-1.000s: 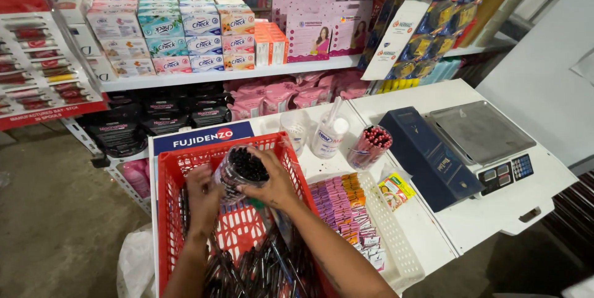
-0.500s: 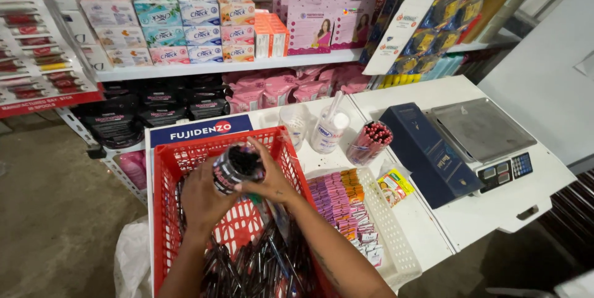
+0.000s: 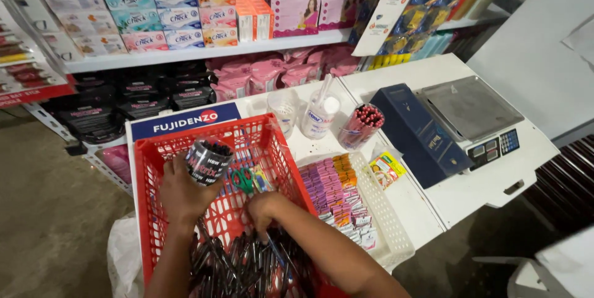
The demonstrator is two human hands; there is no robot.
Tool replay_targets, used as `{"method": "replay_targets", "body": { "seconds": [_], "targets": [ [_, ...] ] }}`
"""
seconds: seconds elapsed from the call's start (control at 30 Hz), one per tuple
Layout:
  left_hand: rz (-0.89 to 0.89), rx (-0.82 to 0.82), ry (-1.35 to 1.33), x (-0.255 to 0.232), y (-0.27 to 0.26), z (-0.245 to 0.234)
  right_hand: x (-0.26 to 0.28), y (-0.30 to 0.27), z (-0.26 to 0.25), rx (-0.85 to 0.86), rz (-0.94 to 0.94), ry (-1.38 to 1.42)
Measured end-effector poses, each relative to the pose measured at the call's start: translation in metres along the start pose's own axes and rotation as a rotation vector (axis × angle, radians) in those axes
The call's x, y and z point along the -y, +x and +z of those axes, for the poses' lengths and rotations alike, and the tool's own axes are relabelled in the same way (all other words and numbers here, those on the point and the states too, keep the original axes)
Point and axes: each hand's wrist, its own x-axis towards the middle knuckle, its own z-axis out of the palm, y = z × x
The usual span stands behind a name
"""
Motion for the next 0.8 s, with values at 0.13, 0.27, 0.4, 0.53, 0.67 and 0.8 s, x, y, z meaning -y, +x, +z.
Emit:
{"method": "replay_targets", "body": {
  "seconds": [0.13, 0.27, 0.4, 0.53, 0.67, 0.8],
  "targets": [
    [0.030, 0.026, 0.021, 0.001, -0.001, 0.000, -0.006, 0.011, 0.011, 0.023, -0.017, 0.043],
    [0.001, 0.020, 0.017, 0.003, 0.005, 0.001, -0.035, 0.014, -0.002, -0.507, -0.199, 0.301],
    [-0.037, -0.015, -0.023, 0.006, 0.001, -0.001, -0.004, -0.027, -0.033, -0.708, -0.032, 0.569],
    [-0.079, -0.032, -0.088, 0.002, 0.003, -0.004, -0.004, -0.022, -0.030, -0.738, 0.181, 0.411],
    [-0.054, -0.070, -0.097, 0.002, 0.004, -0.006, 0.010, -0.012, -0.024, -0.703, 0.297, 0.135],
    [-0.026, -0.098, -0.096, 0.009, 0.003, 0.003, 0.020, 0.011, -0.015, -0.912, 0.146, 0.278]
  ]
}}
